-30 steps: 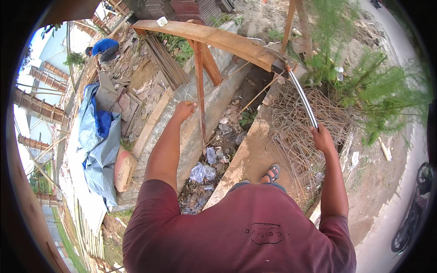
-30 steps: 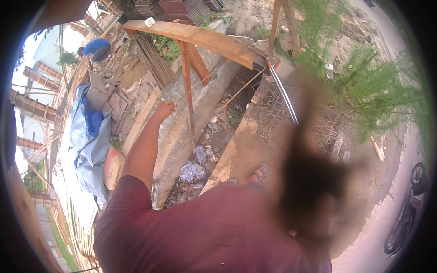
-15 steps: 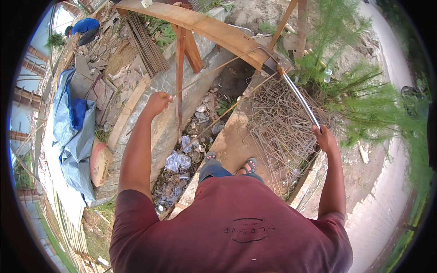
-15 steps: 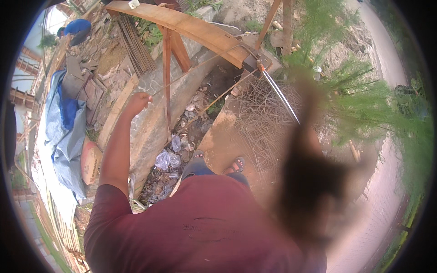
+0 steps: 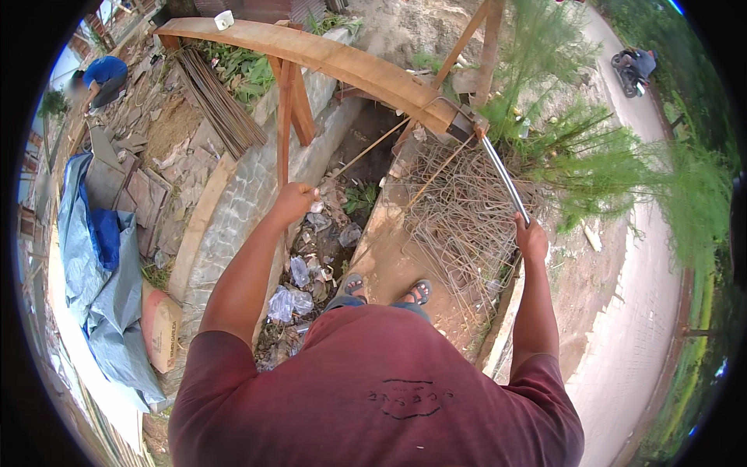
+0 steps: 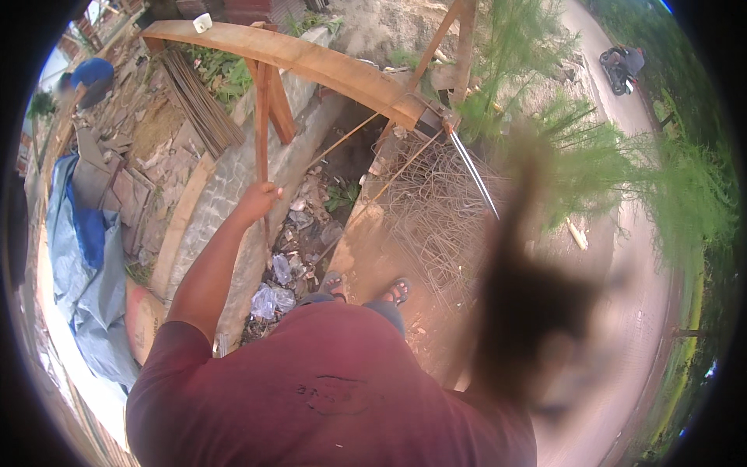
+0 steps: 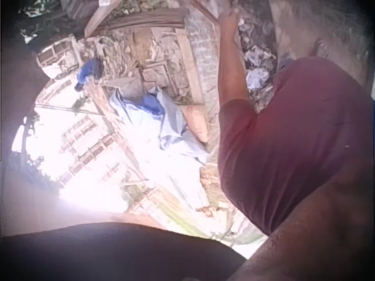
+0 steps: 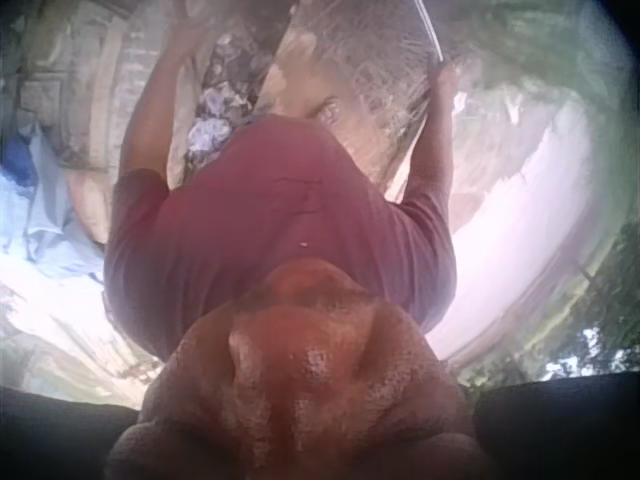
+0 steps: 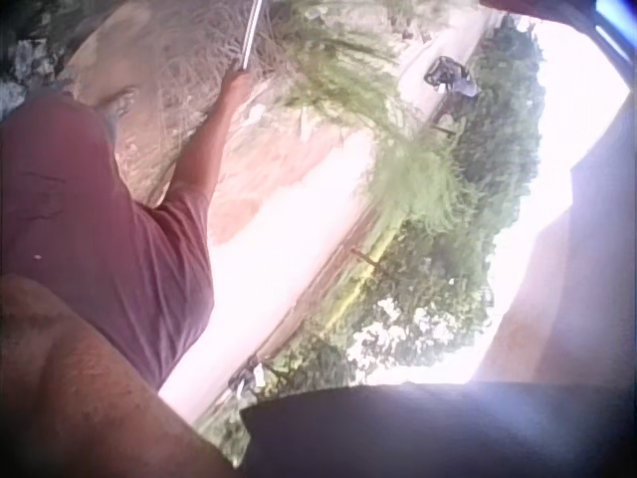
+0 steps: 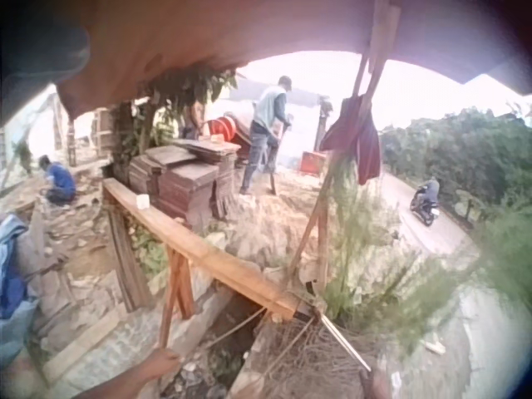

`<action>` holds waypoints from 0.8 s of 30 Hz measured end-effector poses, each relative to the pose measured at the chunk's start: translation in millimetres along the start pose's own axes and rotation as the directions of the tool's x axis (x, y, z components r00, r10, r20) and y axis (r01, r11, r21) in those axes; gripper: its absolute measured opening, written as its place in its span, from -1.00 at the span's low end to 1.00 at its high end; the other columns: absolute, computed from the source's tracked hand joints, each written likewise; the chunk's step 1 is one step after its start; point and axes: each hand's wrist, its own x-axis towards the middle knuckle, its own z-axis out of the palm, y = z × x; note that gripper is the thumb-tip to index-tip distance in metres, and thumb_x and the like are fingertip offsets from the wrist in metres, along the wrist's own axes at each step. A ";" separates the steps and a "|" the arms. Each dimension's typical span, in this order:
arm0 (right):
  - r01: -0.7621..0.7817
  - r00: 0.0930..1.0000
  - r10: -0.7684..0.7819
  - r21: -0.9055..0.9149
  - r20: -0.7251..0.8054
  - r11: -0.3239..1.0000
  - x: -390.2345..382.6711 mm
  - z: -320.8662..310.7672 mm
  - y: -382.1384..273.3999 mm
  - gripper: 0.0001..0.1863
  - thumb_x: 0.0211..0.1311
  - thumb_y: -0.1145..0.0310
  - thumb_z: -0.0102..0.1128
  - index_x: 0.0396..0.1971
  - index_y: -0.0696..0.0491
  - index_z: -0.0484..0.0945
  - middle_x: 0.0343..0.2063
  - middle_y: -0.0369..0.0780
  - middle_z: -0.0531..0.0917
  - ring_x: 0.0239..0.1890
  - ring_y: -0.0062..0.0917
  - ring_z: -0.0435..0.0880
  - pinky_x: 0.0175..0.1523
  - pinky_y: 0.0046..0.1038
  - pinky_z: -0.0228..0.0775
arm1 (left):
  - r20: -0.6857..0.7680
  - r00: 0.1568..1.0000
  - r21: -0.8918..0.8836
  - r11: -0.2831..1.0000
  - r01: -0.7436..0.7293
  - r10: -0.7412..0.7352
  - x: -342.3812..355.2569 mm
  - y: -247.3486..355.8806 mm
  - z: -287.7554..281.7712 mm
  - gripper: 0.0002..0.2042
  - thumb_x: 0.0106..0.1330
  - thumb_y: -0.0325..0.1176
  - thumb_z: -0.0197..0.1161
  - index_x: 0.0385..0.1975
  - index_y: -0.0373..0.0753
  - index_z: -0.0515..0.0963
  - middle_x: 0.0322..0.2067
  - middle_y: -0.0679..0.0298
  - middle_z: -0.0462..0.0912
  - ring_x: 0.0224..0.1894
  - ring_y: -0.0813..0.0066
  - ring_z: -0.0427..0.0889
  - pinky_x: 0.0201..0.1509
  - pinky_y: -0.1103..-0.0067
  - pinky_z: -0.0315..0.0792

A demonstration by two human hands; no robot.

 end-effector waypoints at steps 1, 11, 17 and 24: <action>-0.038 0.999 0.038 0.020 0.004 0.999 -5.4 -1.7 -4.1 -0.22 0.19 -0.37 -0.22 -0.25 0.15 0.57 -0.28 0.10 0.62 -0.14 0.01 0.58 -0.04 -0.07 0.38 | 0.027 1.000 -0.026 1.000 0.003 -0.003 0.7 -2.2 -0.4 -0.75 0.29 -0.22 0.16 -0.39 -0.30 0.64 -0.64 0.20 0.56 -0.56 0.47 0.49 -0.40 0.49 0.37; -0.017 0.990 0.010 -0.053 -0.139 0.998 -14.2 41.3 -4.1 -0.22 0.21 -0.36 -0.23 -0.28 0.16 0.58 -0.27 0.09 0.63 -0.12 0.00 0.58 -0.02 -0.09 0.38 | 0.110 0.993 -0.311 0.951 0.004 0.032 9.0 -37.7 19.9 -0.74 0.37 -0.28 0.09 -0.36 -0.36 0.58 -0.70 0.40 0.35 -0.62 0.64 0.26 -0.52 0.60 0.17; -0.197 0.979 0.190 0.113 0.066 0.974 -42.0 17.4 -42.4 -0.21 0.18 -0.38 -0.21 -0.24 0.13 0.59 -0.26 0.08 0.63 -0.11 -0.01 0.58 -0.01 -0.10 0.39 | 0.113 0.992 -0.344 0.939 -0.020 0.062 24.0 -65.9 35.3 -0.74 0.38 -0.25 0.08 -0.40 -0.33 0.57 -0.70 0.42 0.35 -0.63 0.66 0.24 -0.53 0.62 0.14; -0.135 0.991 0.133 0.064 0.022 0.989 -22.7 19.3 -20.1 -0.22 0.18 -0.37 -0.19 -0.26 0.13 0.60 -0.34 0.08 0.64 -0.16 -0.02 0.60 -0.07 -0.09 0.39 | 0.218 0.976 -0.389 0.914 0.112 -0.027 12.5 -32.6 16.5 -0.72 0.38 -0.24 0.08 -0.41 -0.34 0.56 -0.70 0.42 0.36 -0.64 0.66 0.23 -0.53 0.62 0.13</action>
